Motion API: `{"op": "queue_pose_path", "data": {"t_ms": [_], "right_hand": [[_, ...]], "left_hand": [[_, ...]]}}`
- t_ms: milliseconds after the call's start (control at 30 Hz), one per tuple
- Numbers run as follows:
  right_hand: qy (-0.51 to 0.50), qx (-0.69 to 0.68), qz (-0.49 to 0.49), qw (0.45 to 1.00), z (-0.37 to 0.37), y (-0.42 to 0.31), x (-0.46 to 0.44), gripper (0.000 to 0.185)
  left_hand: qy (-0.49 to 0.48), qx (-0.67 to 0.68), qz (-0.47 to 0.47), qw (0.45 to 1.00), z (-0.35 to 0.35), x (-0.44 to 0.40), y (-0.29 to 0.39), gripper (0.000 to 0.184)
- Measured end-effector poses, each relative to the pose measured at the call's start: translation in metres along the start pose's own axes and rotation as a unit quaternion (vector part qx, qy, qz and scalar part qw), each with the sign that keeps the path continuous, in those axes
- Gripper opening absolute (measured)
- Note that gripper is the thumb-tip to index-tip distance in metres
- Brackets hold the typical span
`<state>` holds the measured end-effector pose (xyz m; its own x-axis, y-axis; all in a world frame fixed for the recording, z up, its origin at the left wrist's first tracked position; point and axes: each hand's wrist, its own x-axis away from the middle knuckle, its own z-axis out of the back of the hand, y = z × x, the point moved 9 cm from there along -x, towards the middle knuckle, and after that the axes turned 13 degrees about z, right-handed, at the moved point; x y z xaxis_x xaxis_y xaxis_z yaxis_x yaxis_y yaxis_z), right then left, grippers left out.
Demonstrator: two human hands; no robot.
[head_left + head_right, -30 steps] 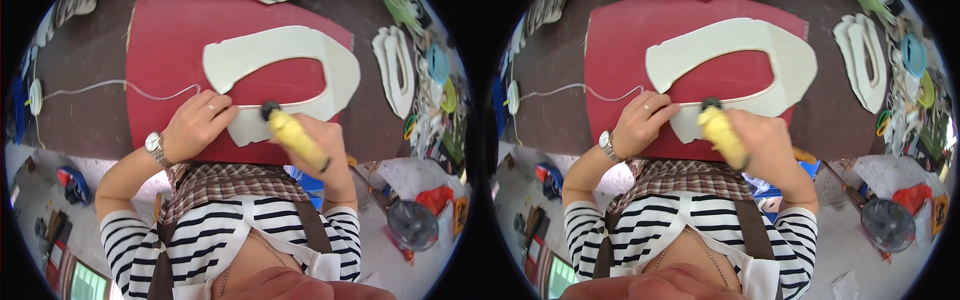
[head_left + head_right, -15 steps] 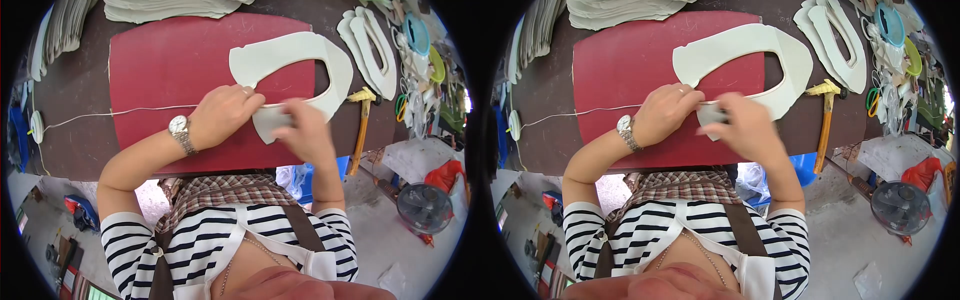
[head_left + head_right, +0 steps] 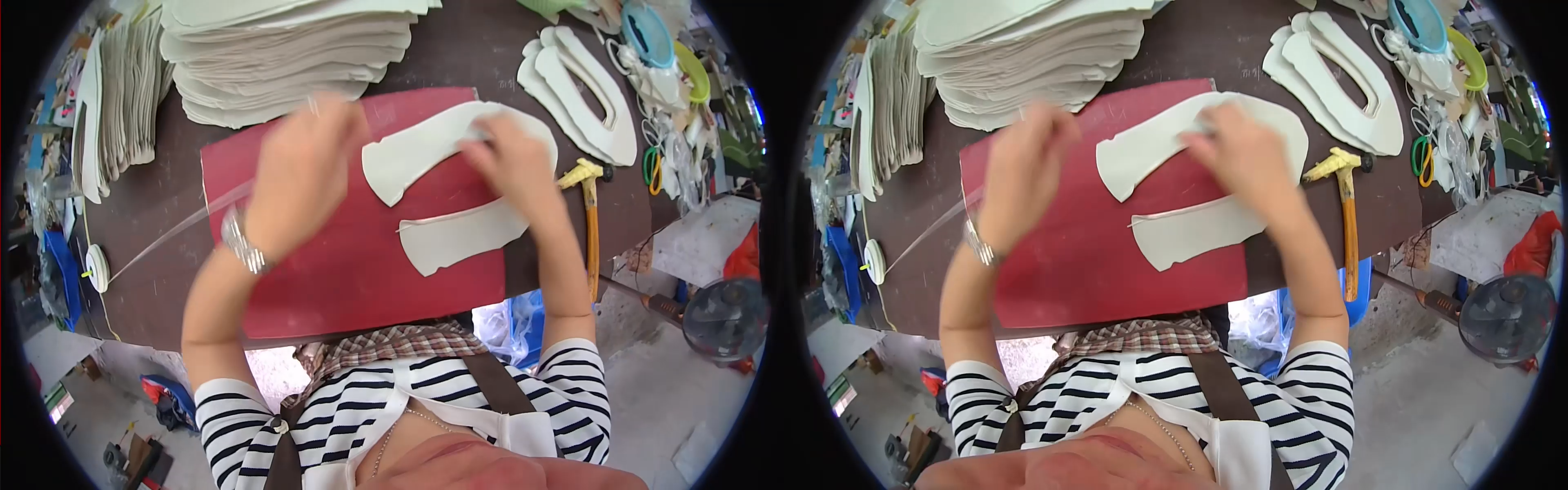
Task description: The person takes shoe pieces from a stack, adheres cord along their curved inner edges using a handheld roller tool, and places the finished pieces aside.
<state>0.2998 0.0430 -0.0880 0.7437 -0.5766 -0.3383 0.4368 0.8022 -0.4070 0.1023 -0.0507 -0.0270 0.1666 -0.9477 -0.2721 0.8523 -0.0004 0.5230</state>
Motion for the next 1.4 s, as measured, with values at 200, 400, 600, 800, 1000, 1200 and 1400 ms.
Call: {"op": "queue_pose_path", "data": {"t_ms": [200,400,600,800,1000,1200,1400], "right_hand": [[-0.074,0.078,-0.145,0.984,0.017,0.060,0.004,0.043],[0.112,0.296,-0.266,0.911,0.189,0.149,0.034,0.056],[0.133,0.286,-0.302,0.899,0.181,0.156,0.102,0.058],[0.018,0.295,-0.350,0.889,0.080,0.113,0.180,0.048],[0.071,0.214,-0.311,0.923,0.088,0.128,0.186,0.040],[0.184,-0.157,-0.363,0.900,0.073,0.090,0.201,0.038],[0.160,-0.133,-0.255,0.944,0.066,0.031,0.171,0.028]], "left_hand": [[0.204,-0.185,-0.020,0.961,0.026,-0.149,-0.043,0.010],[0.224,-0.214,-0.058,0.949,0.016,-0.140,-0.043,0.008],[0.122,-0.091,-0.029,0.988,0.027,-0.133,-0.052,0.009],[0.108,-0.052,-0.106,0.987,0.035,-0.115,-0.059,0.010],[0.118,-0.005,0.122,0.985,0.050,-0.169,-0.085,0.010],[0.145,-0.039,0.036,0.988,0.036,-0.135,-0.074,0.010],[0.025,-0.231,0.018,0.972,0.013,-0.172,-0.080,0.019]]}}
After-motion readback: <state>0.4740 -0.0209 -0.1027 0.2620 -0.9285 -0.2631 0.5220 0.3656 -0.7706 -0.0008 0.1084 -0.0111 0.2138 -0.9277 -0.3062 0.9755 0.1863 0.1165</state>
